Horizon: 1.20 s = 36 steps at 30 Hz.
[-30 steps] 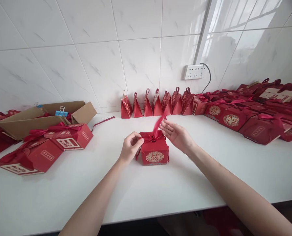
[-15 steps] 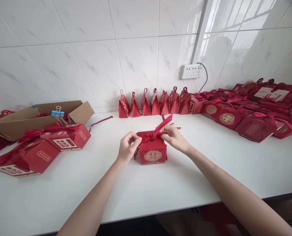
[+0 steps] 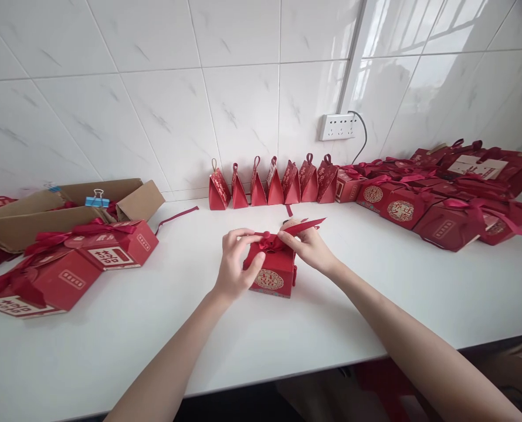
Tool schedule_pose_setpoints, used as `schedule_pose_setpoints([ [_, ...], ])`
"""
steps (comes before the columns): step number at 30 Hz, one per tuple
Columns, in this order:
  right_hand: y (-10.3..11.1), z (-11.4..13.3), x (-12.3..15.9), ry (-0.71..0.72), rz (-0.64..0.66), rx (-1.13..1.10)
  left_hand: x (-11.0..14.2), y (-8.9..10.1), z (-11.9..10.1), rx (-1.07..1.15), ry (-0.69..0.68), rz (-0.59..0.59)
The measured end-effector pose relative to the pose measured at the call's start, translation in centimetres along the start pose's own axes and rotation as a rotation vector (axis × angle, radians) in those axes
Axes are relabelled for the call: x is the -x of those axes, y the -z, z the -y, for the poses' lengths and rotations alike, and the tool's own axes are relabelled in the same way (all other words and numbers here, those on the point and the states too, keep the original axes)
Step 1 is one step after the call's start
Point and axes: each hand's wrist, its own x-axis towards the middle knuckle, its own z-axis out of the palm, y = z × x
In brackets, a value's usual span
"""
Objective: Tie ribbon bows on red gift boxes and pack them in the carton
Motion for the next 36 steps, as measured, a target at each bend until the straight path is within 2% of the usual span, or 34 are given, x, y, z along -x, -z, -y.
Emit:
schedule_pose_setpoints([
  [4,-0.5,0.3,0.2,0.041,0.004,0.029,0.1,0.1,-0.6,-0.102,-0.203,0.057],
  [8,-1.0,0.5,0.4,0.008,0.010,0.003,-0.1,0.4,-0.6,-0.096,-0.262,0.089],
  [12,-1.0,0.7,0.5,-0.070,0.094,-0.105,-0.1,0.7,-0.5,0.003,-0.275,0.169],
  [16,-0.8,1.0,0.4,-0.087,0.153,-0.209,-0.1,0.9,-0.6,0.076,-0.278,0.190],
  [22,-0.4,1.3,0.5,-0.121,0.179,-0.175,-0.5,1.3,-1.0,0.010,-0.164,0.311],
  [27,0.5,1.3,0.6,-0.113,0.180,-0.142,-0.4,1.2,-0.8,0.040,-0.176,0.221],
  [33,1.5,1.4,0.4,-0.064,0.320,-0.101,-0.2,1.0,-0.8,-0.037,-0.171,0.164],
  [36,1.3,1.5,0.3,-0.043,0.291,-0.064,-0.2,1.0,-0.8,-0.114,-0.178,0.151],
])
